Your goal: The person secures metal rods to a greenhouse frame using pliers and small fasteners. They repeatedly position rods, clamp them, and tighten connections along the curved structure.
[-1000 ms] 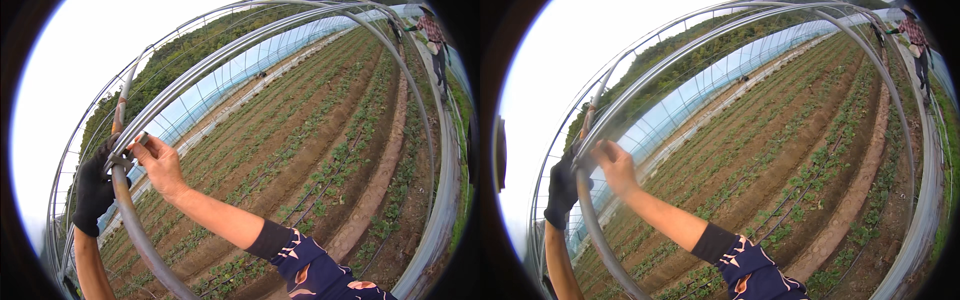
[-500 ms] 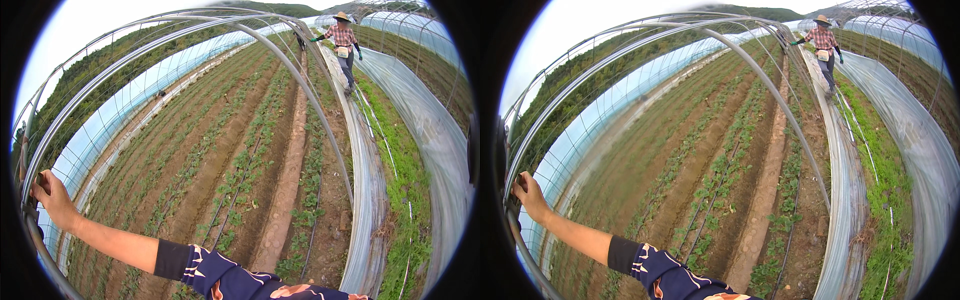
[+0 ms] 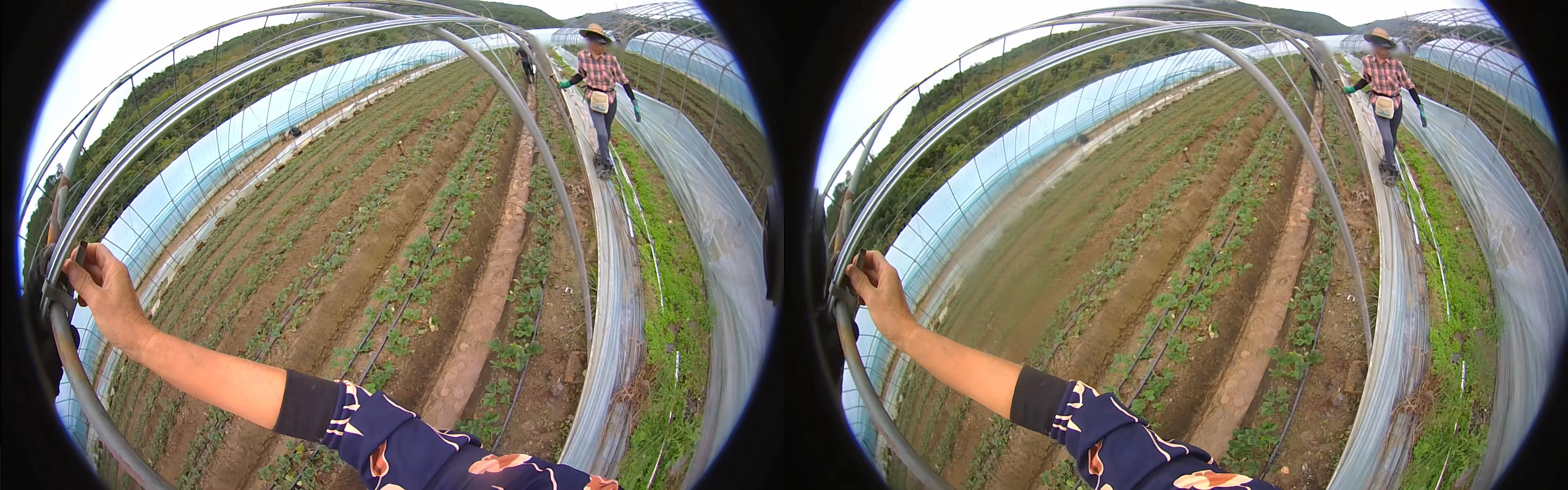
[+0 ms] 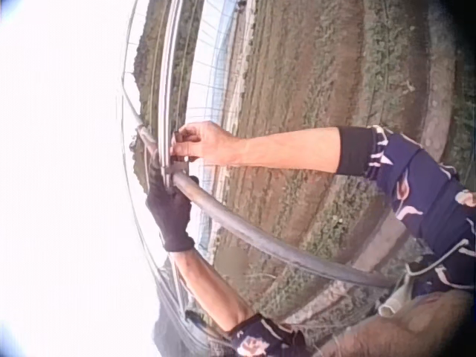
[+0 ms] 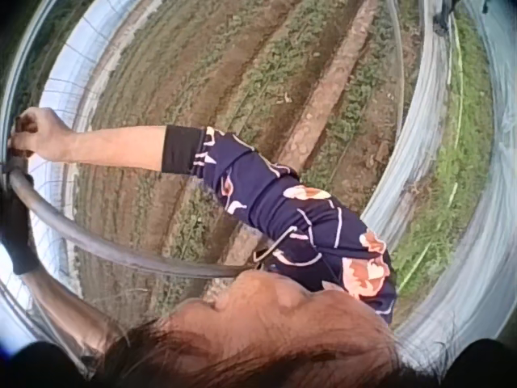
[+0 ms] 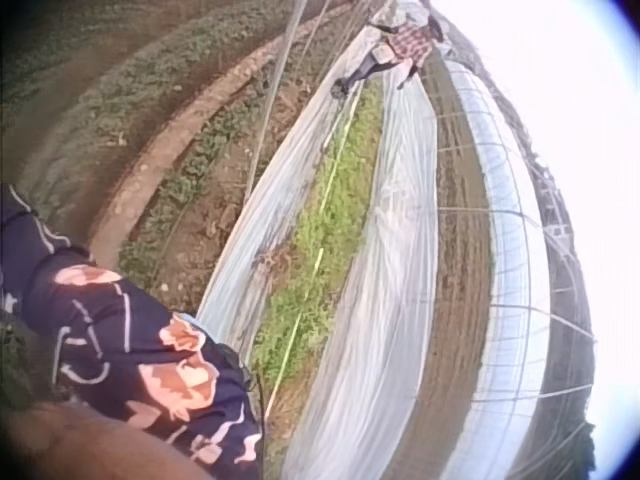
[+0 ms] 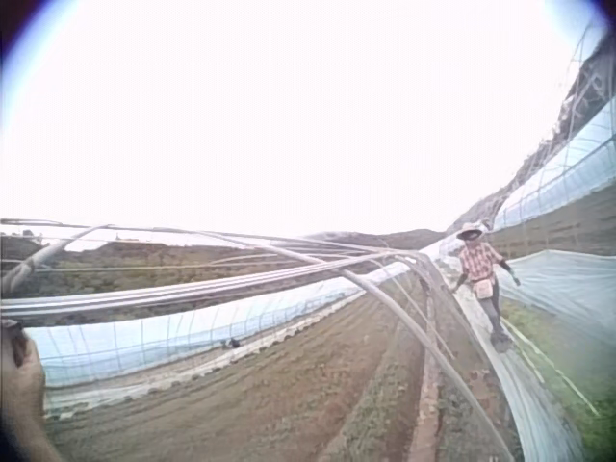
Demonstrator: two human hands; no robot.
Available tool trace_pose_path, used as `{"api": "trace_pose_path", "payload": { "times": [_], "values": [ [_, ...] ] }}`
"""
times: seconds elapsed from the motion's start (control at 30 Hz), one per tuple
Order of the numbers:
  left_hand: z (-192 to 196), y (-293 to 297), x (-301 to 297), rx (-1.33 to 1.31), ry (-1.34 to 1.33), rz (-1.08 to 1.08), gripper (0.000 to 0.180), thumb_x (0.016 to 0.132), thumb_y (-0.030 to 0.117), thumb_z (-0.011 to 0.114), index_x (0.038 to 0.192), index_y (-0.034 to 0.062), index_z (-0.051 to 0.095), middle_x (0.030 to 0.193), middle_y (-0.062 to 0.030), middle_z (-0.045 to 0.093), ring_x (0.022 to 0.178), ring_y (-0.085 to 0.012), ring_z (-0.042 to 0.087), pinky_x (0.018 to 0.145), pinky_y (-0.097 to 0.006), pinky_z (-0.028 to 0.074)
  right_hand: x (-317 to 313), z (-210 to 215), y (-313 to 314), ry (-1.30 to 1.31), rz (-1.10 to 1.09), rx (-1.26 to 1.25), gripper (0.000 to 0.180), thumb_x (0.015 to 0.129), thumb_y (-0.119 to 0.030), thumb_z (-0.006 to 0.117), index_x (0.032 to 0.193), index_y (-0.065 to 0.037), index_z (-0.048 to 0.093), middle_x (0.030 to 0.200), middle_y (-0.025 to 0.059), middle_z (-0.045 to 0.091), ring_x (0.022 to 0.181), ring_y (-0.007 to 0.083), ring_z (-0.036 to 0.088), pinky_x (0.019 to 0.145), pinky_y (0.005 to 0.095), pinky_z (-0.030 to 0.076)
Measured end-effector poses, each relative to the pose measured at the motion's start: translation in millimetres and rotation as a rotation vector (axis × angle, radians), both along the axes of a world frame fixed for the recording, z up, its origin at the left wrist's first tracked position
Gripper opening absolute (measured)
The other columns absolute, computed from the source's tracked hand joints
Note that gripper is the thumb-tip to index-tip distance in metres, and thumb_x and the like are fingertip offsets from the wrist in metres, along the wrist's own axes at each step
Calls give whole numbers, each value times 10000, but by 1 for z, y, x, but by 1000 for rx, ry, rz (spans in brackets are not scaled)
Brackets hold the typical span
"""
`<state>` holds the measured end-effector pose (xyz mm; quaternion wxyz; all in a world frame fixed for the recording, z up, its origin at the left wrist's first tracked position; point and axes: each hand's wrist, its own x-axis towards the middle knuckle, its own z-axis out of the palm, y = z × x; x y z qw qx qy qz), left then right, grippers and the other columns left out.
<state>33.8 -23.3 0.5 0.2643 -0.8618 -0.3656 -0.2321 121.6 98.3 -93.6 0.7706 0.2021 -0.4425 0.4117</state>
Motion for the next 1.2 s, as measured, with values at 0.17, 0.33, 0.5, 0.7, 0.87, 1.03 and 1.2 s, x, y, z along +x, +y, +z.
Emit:
{"api": "trace_pose_path", "payload": {
  "times": [0.17, 0.33, 0.5, 0.7, 0.87, 1.03, 1.2],
  "values": [
    [1, 22, -15, -5, 13, -59, 517, 855, 142, 554, 1365, 101, 480, 1149, -224, 631, 999, -369, 644, 773, -391, 506, -11, -4, -11, 94, 94, -23, 155, 966, -189, 571, 1019, -61, 500, 843, -31, 580, 693, 19, 490, 569, 194, 411],
    [2, 25, -25, -175, -119, -150, 567, 779, 53, 593, 1340, 54, 504, 1029, -135, 649, 856, -223, 613, 720, -324, 502, -5, -2, -19, 100, 68, -6, 168, 957, -207, 589, 996, -64, 508, 785, -38, 544, 683, 20, 493, 565, 192, 451],
    [-9, 51, -30, -53, -174, -288, 666, 648, -8, 664, 1300, 35, 537, 866, -31, 604, 705, -89, 510, 642, -265, 468, 3, -8, -10, 18, -55, 0, 275, 925, -256, 637, 1011, -21, 523, 816, 4, 599, 703, 52, 562, 604, 224, 518],
    [-8, 34, -18, -78, -200, -242, 559, 667, -21, 697, 1214, 13, 586, 834, -12, 606, 742, -78, 519, 659, -259, 462, 34, -12, -20, -188, -387, -4, 278, 899, -226, 676, 1005, -18, 527, 804, -7, 573, 744, 57, 531, 652, 214, 454],
    [-11, 25, -17, -29, -157, -255, 686, 649, -21, 689, 1314, 35, 531, 914, -46, 636, 772, -98, 517, 716, -283, 473, 42, -11, -23, -279, -293, 52, 307, 906, -170, 657, 1111, -10, 493, 848, 56, 635, 753, 101, 626, 649, 244, 504],
    [-9, 19, -10, -73, -156, -226, 586, 658, -16, 698, 1232, 29, 590, 919, -37, 630, 810, -106, 521, 756, -290, 469, 60, -12, -20, -430, -467, 27, 250, 930, -165, 623, 1089, 3, 527, 834, 57, 650, 766, 112, 648, 654, 251, 504],
    [-7, 7, -4, -84, -122, -104, 558, 742, 61, 700, 1285, 70, 567, 1156, -119, 665, 1054, -144, 611, 959, -321, 445, 70, -6, -25, -398, -506, 52, 220, 901, -204, 638, 1015, -20, 599, 818, 56, 674, 762, 110, 632, 689, 271, 505]
  ]
}}
